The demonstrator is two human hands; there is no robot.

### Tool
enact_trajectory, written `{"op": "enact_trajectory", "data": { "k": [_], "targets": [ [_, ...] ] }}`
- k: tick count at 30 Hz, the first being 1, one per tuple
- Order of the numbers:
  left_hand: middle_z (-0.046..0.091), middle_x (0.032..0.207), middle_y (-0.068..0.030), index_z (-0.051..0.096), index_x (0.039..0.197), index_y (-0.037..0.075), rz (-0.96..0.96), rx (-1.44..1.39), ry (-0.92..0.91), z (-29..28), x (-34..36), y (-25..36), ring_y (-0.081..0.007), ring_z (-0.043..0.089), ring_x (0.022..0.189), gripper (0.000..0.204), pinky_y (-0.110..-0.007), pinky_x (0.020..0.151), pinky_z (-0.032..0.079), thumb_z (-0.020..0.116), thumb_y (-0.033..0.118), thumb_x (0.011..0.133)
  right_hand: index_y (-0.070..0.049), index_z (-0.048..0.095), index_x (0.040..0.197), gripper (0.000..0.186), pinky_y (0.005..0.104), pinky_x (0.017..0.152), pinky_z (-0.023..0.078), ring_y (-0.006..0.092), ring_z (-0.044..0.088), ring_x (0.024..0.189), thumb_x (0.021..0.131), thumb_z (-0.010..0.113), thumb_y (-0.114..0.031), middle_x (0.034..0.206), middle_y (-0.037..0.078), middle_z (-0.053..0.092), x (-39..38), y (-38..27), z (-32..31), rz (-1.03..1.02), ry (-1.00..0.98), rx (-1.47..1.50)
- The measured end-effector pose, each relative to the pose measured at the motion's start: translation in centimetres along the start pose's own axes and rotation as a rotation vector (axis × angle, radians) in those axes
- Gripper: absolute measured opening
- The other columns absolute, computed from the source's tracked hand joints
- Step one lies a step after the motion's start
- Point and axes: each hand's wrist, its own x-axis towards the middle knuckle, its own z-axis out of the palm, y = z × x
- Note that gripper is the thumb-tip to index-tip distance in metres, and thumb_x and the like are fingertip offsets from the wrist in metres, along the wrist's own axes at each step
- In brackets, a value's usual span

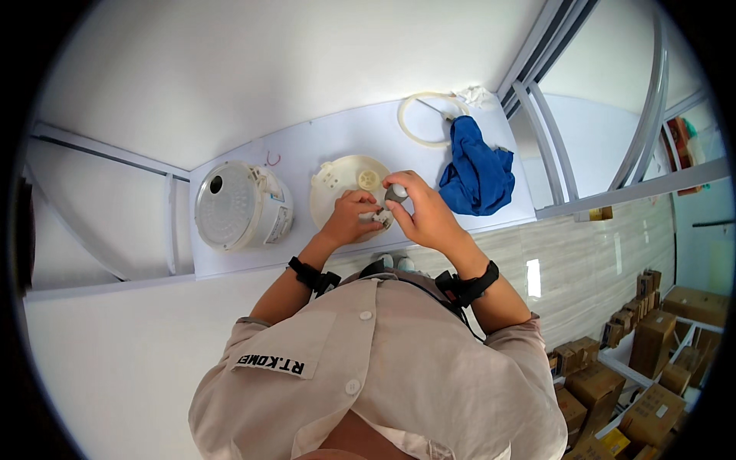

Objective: The person disassembles a white plastic appliance cover, uses a screwdriver to remove screws, and wipes the parts with a blue cloth. The person then reassembles the cover and continues wiping the components.

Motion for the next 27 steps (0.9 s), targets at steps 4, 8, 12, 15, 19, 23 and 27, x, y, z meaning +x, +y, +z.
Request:
{"op": "enact_trajectory", "data": {
  "k": [4, 8, 12, 15, 19, 23, 27],
  "targets": [
    [0.067, 0.112, 0.0032, 0.083, 0.104, 0.022, -0.043, -0.033, -0.04, 0.5, -0.1, -1.3, -0.0244, 0.061, 0.112, 0.037, -0.043, 0.094, 0.046, 0.093, 0.029, 0.069, -0.005, 0.054, 0.131, 0.041, 0.0412, 0.086, 0.055, 0.0411, 0.067, 0.103, 0.094, 0.071, -0.004, 0.118, 0.018, 0.066, 0.3, -0.1, 0.0, -0.003, -0.014, -0.056],
    [0.07, 0.108, -0.002, 0.083, 0.104, 0.018, 0.001, 0.043, -0.006, 0.5, 0.3, -0.9, -0.0272, 0.064, 0.103, 0.039, -0.041, 0.09, 0.054, 0.095, 0.026, 0.068, -0.007, 0.054, 0.132, 0.046, 0.0379, 0.086, 0.055, 0.035, 0.068, 0.1, 0.092, 0.077, -0.007, 0.117, 0.015, 0.068, 0.3, 0.3, 0.1, -0.006, -0.003, -0.103],
    [0.069, 0.108, -0.0012, 0.083, 0.107, 0.023, -0.02, 0.07, -0.016, 0.4, 0.4, -0.4, -0.0268, 0.064, 0.105, 0.039, -0.041, 0.093, 0.052, 0.094, 0.028, 0.07, -0.006, 0.056, 0.129, 0.045, 0.0407, 0.081, 0.056, 0.0404, 0.068, 0.097, 0.092, 0.08, -0.017, 0.117, 0.017, 0.067, 0.3, 0.5, 0.0, 0.011, 0.007, -0.133],
    [0.069, 0.109, -0.0011, 0.083, 0.108, 0.024, -0.041, 0.073, -0.03, 0.4, 0.4, -0.4, -0.0268, 0.063, 0.107, 0.039, -0.042, 0.095, 0.05, 0.094, 0.029, 0.07, -0.006, 0.058, 0.127, 0.046, 0.0382, 0.084, 0.055, 0.0362, 0.069, 0.1, 0.089, 0.084, -0.014, 0.115, 0.016, 0.069, 0.3, 0.3, 0.0, 0.058, 0.026, -0.14],
    [0.068, 0.11, -0.0013, 0.083, 0.106, 0.024, -0.029, 0.076, -0.026, 0.6, 0.5, -0.6, -0.027, 0.062, 0.108, 0.037, -0.043, 0.096, 0.049, 0.094, 0.029, 0.071, -0.005, 0.061, 0.124, 0.045, 0.0382, 0.087, 0.055, 0.0365, 0.069, 0.101, 0.087, 0.085, -0.013, 0.113, 0.016, 0.069, 0.5, -0.2, -0.1, 0.029, 0.013, -0.233],
    [0.069, 0.109, -0.0015, 0.083, 0.104, 0.023, -0.032, 0.083, -0.027, 0.5, 0.6, -0.3, -0.0269, 0.062, 0.106, 0.035, -0.043, 0.096, 0.049, 0.094, 0.029, 0.071, -0.005, 0.062, 0.129, 0.048, 0.0392, 0.085, 0.056, 0.0376, 0.067, 0.103, 0.087, 0.083, -0.009, 0.119, 0.017, 0.067, 0.8, -0.9, 0.1, -0.006, -0.031, -0.293],
    [0.069, 0.11, -0.0022, 0.083, 0.102, 0.018, -0.029, 0.062, -0.036, 0.6, 0.6, -0.9, -0.0271, 0.062, 0.106, 0.036, -0.043, 0.095, 0.049, 0.094, 0.031, 0.069, -0.008, 0.062, 0.137, 0.052, 0.0396, 0.082, 0.057, 0.0365, 0.066, 0.1, 0.087, 0.077, -0.004, 0.12, 0.016, 0.063, 2.4, -2.2, -0.9, 0.002, -0.045, -0.343]
  ]
}}
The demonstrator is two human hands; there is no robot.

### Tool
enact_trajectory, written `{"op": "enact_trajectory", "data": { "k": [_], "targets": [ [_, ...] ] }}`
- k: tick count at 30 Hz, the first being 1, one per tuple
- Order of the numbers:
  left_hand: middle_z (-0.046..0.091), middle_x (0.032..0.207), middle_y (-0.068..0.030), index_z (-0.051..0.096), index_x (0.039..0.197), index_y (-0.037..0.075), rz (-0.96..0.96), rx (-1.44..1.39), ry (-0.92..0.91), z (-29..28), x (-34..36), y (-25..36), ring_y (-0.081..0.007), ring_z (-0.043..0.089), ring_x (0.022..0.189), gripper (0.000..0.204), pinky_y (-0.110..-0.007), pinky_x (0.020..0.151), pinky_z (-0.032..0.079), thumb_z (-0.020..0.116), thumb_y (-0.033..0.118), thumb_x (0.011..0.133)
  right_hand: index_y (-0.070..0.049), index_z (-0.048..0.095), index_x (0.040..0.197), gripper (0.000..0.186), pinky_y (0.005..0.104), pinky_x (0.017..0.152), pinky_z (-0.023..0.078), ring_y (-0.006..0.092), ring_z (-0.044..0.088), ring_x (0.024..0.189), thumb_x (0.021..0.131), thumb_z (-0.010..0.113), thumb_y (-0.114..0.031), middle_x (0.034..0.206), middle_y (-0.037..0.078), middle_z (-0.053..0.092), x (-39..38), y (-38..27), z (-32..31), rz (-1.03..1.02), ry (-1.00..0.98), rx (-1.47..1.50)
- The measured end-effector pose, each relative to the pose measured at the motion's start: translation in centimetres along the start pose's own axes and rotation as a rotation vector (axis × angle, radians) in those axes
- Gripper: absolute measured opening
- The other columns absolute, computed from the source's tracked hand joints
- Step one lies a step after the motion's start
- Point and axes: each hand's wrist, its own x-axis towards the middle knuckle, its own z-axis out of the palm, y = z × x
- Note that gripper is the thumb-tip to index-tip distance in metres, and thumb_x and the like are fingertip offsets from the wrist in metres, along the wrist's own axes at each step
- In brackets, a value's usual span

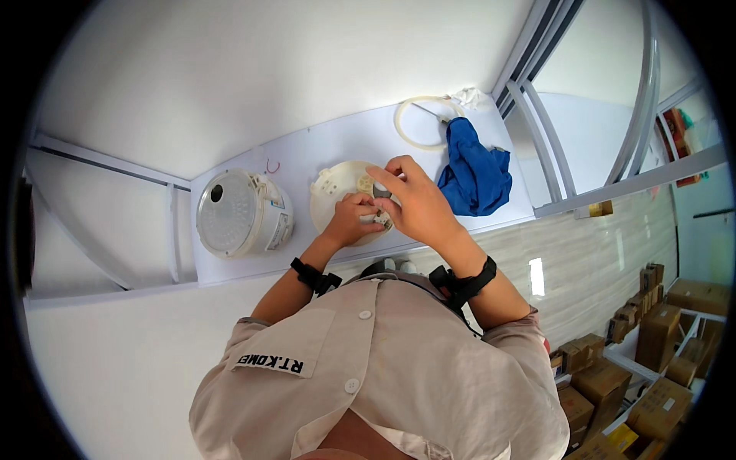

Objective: The person disassembles a white plastic appliance cover, uses a screwdriver to remove screws, and wipes the parts with a blue cloth. The person then reassembles the cover and continues wiping the components.

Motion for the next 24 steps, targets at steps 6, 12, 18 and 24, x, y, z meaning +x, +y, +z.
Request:
{"op": "enact_trajectory", "data": {
  "k": [6, 12, 18, 24],
  "targets": [
    [0.069, 0.112, 0.0023, 0.083, 0.096, 0.018, -0.053, -0.038, 0.004, 0.4, 0.0, -0.1, -0.0254, 0.061, 0.112, 0.032, -0.046, 0.094, 0.046, 0.093, 0.033, 0.069, -0.011, 0.062, 0.141, 0.056, 0.0409, 0.08, 0.058, 0.035, 0.066, 0.095, 0.087, 0.071, 0.002, 0.116, 0.015, 0.062, 0.1, -0.4, 0.2, -0.09, -0.073, 0.11],
    [0.069, 0.112, 0.0012, 0.082, 0.092, 0.017, -0.032, -0.07, 0.042, 0.4, 0.0, 0.1, -0.0263, 0.061, 0.111, 0.03, -0.047, 0.093, 0.047, 0.093, 0.033, 0.069, -0.011, 0.064, 0.139, 0.052, 0.0401, 0.068, 0.057, 0.0329, 0.069, 0.085, 0.088, 0.073, -0.007, 0.111, 0.013, 0.065, 0.1, -1.1, 1.6, -0.004, 0.103, -0.152],
    [0.07, 0.111, -0.0005, 0.082, 0.093, 0.016, -0.016, -0.054, 0.081, 1.0, -0.4, -0.3, -0.0272, 0.063, 0.108, 0.033, -0.046, 0.091, 0.049, 0.092, 0.034, 0.068, -0.011, 0.069, 0.13, 0.045, 0.0394, 0.058, 0.054, 0.0329, 0.069, 0.071, 0.09, 0.078, -0.03, 0.09, 0.01, 0.067, 0.7, -2.4, 1.5, 0.12, 0.168, -0.356],
    [0.07, 0.112, -0.0033, 0.08, 0.093, 0.017, -0.009, -0.12, 0.13, 2.3, -0.5, -2.1, -0.0286, 0.065, 0.107, 0.038, -0.046, 0.092, 0.05, 0.092, 0.041, 0.066, -0.008, 0.076, 0.108, 0.03, 0.0406, 0.056, 0.053, 0.0338, 0.067, 0.067, 0.087, 0.083, -0.029, 0.079, 0.011, 0.065, 1.0, -2.6, 1.6, 0.13, 0.228, -0.434]
  ]
}}
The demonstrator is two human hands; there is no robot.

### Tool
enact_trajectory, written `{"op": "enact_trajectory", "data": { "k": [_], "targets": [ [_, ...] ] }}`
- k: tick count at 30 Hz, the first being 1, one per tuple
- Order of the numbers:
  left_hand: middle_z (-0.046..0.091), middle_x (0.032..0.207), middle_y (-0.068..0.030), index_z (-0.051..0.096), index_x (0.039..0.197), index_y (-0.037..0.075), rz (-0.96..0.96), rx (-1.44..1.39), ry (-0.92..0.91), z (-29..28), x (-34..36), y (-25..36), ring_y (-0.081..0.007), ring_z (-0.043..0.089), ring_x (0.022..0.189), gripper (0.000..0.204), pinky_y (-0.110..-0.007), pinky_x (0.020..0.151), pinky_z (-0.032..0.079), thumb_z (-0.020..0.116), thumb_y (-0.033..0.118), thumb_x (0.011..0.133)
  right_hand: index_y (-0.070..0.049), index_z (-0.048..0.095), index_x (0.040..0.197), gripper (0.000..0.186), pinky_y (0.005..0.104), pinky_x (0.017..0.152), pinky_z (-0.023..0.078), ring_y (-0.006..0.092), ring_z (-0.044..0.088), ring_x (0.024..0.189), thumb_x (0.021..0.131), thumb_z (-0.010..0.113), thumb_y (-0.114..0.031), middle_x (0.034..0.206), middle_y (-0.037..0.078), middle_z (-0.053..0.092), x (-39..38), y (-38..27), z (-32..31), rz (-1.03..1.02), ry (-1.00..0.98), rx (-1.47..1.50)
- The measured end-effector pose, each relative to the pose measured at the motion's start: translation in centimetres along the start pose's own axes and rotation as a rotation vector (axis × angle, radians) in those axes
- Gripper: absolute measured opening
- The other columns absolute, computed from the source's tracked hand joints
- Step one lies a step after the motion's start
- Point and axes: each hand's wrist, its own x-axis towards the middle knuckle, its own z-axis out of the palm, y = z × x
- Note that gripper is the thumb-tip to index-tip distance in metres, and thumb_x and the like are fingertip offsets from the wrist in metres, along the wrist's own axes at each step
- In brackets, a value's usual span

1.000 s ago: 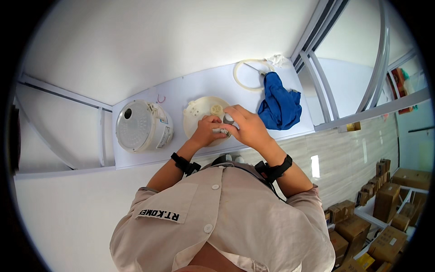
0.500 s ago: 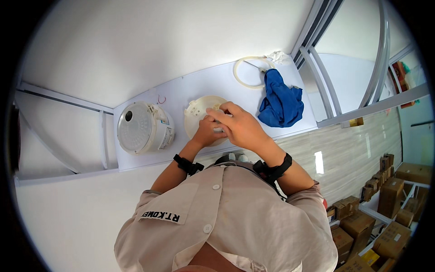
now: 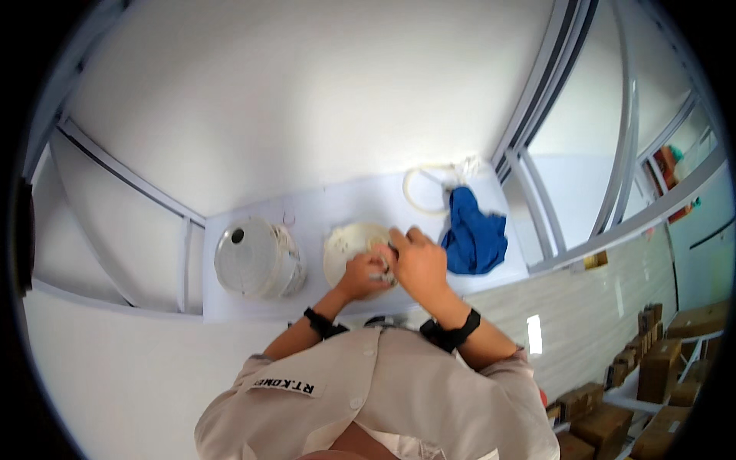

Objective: The person disassembles a white plastic appliance cover, uses a screwdriver to remove screws, and wipes the parts with a blue cloth. The person then reassembles the cover and continues wiping the components.

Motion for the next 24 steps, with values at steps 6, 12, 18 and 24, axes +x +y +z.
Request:
{"op": "enact_trajectory", "data": {
  "k": [6, 12, 18, 24],
  "targets": [
    [0.071, 0.114, 0.0009, 0.082, 0.098, 0.017, -0.005, 0.134, -0.138, -0.6, 0.7, 0.8, -0.0266, 0.063, 0.112, 0.037, -0.045, 0.094, 0.049, 0.088, 0.042, 0.071, -0.005, 0.075, 0.111, 0.029, 0.0425, 0.062, 0.056, 0.0359, 0.069, 0.074, 0.086, 0.082, -0.016, 0.086, 0.013, 0.066, 0.4, 0.5, -0.4, -0.073, -0.105, 0.157],
    [0.071, 0.111, 0.0037, 0.082, 0.095, 0.019, 0.02, 0.148, -0.141, -1.2, 0.6, 1.1, -0.026, 0.064, 0.111, 0.033, -0.046, 0.09, 0.05, 0.087, 0.042, 0.072, -0.003, 0.069, 0.127, 0.04, 0.0447, 0.079, 0.059, 0.0425, 0.07, 0.097, 0.088, 0.075, -0.005, 0.116, 0.02, 0.07, 0.6, 0.5, -1.2, -0.146, -0.255, 0.461],
    [0.07, 0.11, 0.0041, 0.082, 0.093, 0.02, 0.079, 0.107, -0.06, -0.4, 0.1, -0.1, -0.0258, 0.064, 0.108, 0.031, -0.046, 0.089, 0.05, 0.087, 0.042, 0.072, -0.003, 0.069, 0.131, 0.047, 0.0416, 0.079, 0.058, 0.0398, 0.071, 0.095, 0.088, 0.082, -0.014, 0.115, 0.02, 0.071, 0.4, -0.6, -1.9, -0.17, -0.149, 0.465],
    [0.07, 0.11, 0.0042, 0.081, 0.092, 0.021, 0.054, 0.128, -0.118, -0.9, 0.3, 0.5, -0.0255, 0.065, 0.108, 0.03, -0.045, 0.087, 0.051, 0.086, 0.043, 0.072, -0.006, 0.074, 0.125, 0.046, 0.0388, 0.07, 0.057, 0.0344, 0.07, 0.084, 0.084, 0.088, -0.02, 0.103, 0.016, 0.071, -0.3, 0.9, -0.8, -0.06, -0.149, 0.407]
  ]
}}
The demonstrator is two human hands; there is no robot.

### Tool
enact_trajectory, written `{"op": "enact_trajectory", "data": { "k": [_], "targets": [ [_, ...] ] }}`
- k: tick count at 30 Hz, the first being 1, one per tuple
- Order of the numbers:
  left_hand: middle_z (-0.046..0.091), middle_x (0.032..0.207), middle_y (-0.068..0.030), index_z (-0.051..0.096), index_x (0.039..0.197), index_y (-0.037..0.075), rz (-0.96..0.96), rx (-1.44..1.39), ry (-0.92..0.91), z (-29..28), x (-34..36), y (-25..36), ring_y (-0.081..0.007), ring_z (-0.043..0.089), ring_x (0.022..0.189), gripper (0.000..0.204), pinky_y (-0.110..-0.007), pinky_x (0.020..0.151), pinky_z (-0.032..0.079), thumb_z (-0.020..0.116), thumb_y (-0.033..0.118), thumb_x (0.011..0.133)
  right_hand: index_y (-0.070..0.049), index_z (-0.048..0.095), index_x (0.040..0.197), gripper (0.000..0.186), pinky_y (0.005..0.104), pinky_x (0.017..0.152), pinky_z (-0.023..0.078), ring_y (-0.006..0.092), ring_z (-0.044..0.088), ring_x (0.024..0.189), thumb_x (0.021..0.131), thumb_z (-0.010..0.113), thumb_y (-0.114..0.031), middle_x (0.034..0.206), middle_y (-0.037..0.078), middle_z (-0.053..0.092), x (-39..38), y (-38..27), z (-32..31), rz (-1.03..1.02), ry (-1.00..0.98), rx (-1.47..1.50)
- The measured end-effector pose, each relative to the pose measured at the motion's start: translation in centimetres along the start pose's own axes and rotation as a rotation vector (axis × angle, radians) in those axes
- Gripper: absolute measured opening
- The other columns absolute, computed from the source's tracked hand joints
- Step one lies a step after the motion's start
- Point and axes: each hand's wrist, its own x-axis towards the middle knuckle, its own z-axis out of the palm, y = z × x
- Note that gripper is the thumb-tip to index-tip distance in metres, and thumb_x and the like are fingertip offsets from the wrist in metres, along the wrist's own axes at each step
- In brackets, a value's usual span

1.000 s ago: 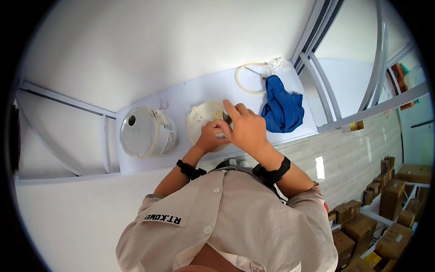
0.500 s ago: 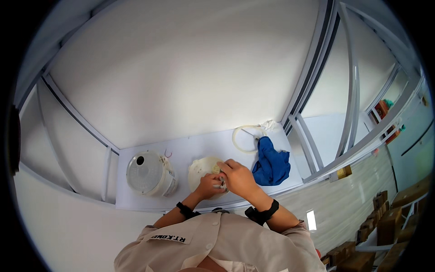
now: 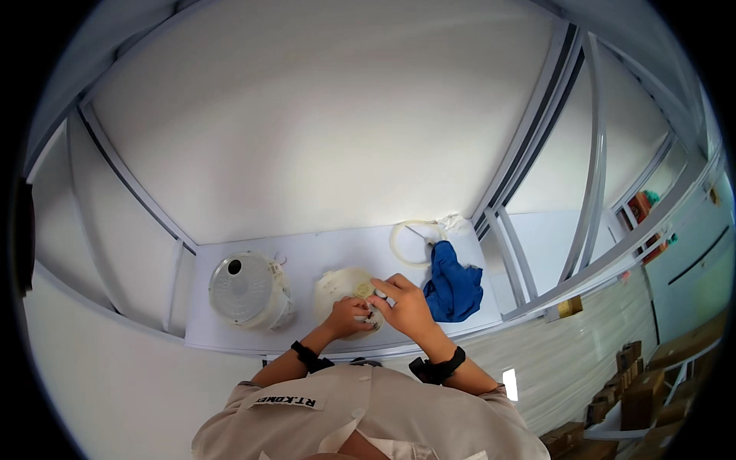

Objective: The person disassembles a white plastic appliance cover, uses a screwdriver to remove screws, and wipes the parts with a blue cloth. The person then reassembles the cover and continues wiping the components.

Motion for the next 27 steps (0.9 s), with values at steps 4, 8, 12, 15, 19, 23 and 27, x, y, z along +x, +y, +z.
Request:
{"op": "enact_trajectory", "data": {
  "k": [4, 8, 12, 15, 19, 23, 27],
  "targets": [
    [0.072, 0.103, 0.002, 0.081, 0.09, 0.017, 0.003, -0.01, -0.006, -0.8, 0.2, 1.4, -0.0264, 0.066, 0.106, 0.026, -0.044, 0.092, 0.051, 0.087, 0.037, 0.076, -0.004, 0.062, 0.141, 0.054, 0.0406, 0.082, 0.059, 0.0402, 0.072, 0.097, 0.091, 0.079, -0.009, 0.117, 0.02, 0.072, 0.4, 0.3, -1.1, -0.039, -0.083, 0.09],
    [0.071, 0.11, 0.005, 0.081, 0.093, 0.023, -0.048, 0.036, 0.01, -0.4, -0.1, 0.6, -0.0255, 0.066, 0.107, 0.022, -0.045, 0.086, 0.052, 0.081, 0.043, 0.083, -0.003, 0.056, 0.146, 0.053, 0.0443, 0.089, 0.057, 0.0439, 0.068, 0.108, 0.096, 0.072, -0.009, 0.128, 0.024, 0.068, 0.6, 1.2, 0.1, -0.182, -0.121, 0.091],
    [0.07, 0.11, 0.0059, 0.08, 0.092, 0.023, -0.07, 0.012, -0.034, 0.2, 0.2, -0.2, -0.0253, 0.066, 0.106, 0.018, -0.045, 0.086, 0.052, 0.079, 0.04, 0.086, -0.004, 0.064, 0.14, 0.048, 0.0394, 0.086, 0.057, 0.0385, 0.069, 0.105, 0.095, 0.077, -0.015, 0.124, 0.023, 0.068, 1.4, 0.5, -0.3, -0.079, -0.168, 0.142],
    [0.07, 0.109, 0.0067, 0.08, 0.091, 0.023, -0.04, 0.012, 0.003, 0.7, 0.2, -0.7, -0.0255, 0.066, 0.105, 0.017, -0.045, 0.086, 0.052, 0.08, 0.04, 0.086, -0.006, 0.073, 0.13, 0.042, 0.0378, 0.079, 0.056, 0.0326, 0.068, 0.093, 0.092, 0.082, -0.022, 0.111, 0.018, 0.069, 1.9, -0.2, -1.0, -0.005, -0.154, 0.068],
    [0.071, 0.108, 0.0066, 0.079, 0.09, 0.02, -0.006, -0.004, 0.022, 0.5, 0.1, -0.8, -0.0266, 0.066, 0.105, 0.021, -0.046, 0.086, 0.052, 0.081, 0.04, 0.085, -0.01, 0.076, 0.125, 0.038, 0.0414, 0.078, 0.057, 0.033, 0.068, 0.087, 0.09, 0.082, -0.02, 0.104, 0.014, 0.067, 1.8, 0.2, -0.7, -0.002, -0.126, 0.029],
    [0.071, 0.11, 0.0055, 0.079, 0.091, 0.018, 0.006, 0.019, 0.028, 0.3, 0.0, -0.3, -0.0274, 0.067, 0.103, 0.023, -0.046, 0.087, 0.053, 0.083, 0.039, 0.082, -0.004, 0.066, 0.136, 0.046, 0.0416, 0.086, 0.057, 0.0385, 0.07, 0.1, 0.093, 0.078, -0.011, 0.115, 0.02, 0.07, 1.7, 0.7, -0.2, -0.074, -0.118, 0.08],
    [0.072, 0.108, 0.0042, 0.079, 0.091, 0.017, -0.009, -0.019, 0.019, -0.1, -0.2, 0.1, -0.0276, 0.067, 0.102, 0.023, -0.045, 0.086, 0.053, 0.083, 0.037, 0.081, -0.002, 0.061, 0.141, 0.05, 0.0435, 0.089, 0.057, 0.0421, 0.069, 0.107, 0.093, 0.075, -0.005, 0.122, 0.022, 0.069, 1.3, 1.2, -0.1, -0.142, -0.156, 0.146]
  ]
}}
